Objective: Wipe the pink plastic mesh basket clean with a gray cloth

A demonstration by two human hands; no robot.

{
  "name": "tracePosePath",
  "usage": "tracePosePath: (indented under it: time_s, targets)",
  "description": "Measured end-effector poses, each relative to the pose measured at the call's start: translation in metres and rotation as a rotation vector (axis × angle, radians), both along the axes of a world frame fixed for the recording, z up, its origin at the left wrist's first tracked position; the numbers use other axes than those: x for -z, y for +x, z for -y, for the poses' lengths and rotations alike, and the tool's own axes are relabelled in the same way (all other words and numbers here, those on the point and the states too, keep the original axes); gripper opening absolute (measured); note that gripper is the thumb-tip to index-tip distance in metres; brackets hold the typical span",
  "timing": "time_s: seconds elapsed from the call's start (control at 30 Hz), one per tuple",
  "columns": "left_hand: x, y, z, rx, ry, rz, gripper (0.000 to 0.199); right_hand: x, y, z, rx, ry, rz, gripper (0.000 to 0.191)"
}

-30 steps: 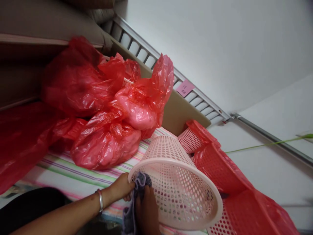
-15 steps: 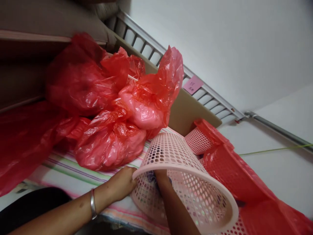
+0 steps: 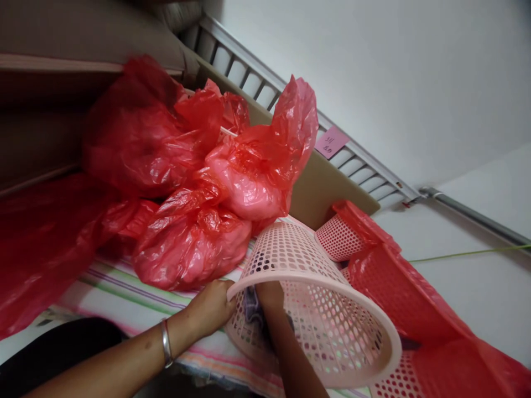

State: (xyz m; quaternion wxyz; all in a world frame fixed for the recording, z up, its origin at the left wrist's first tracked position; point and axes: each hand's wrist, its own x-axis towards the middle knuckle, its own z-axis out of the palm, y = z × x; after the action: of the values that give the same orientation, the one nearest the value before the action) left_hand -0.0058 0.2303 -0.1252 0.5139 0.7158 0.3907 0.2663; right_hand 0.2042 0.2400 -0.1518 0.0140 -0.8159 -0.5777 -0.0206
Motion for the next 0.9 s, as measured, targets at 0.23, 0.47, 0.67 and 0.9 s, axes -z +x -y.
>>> tracePosePath:
  time_s: [0.23, 0.47, 0.67, 0.9]
  targets:
    - [-0.001, -0.002, 0.001, -0.023, 0.035, -0.005, 0.024, 0.007, -0.050, 0.110, -0.071, -0.038, -0.064, 0.047]
    - [0.009, 0.000, 0.000, -0.019, 0.051, 0.001, 0.023, -0.003, -0.049, 0.121, -0.105, -0.040, -0.165, 0.042]
    - [0.006, -0.002, -0.002, 0.005, 0.031, 0.018, 0.027, -0.011, -0.027, 0.045, 0.025, -0.070, -0.037, 0.046]
    - [0.005, -0.002, -0.003, 0.016, -0.005, -0.008, 0.026, -0.016, -0.005, -0.021, 0.052, 0.003, -0.096, 0.028]
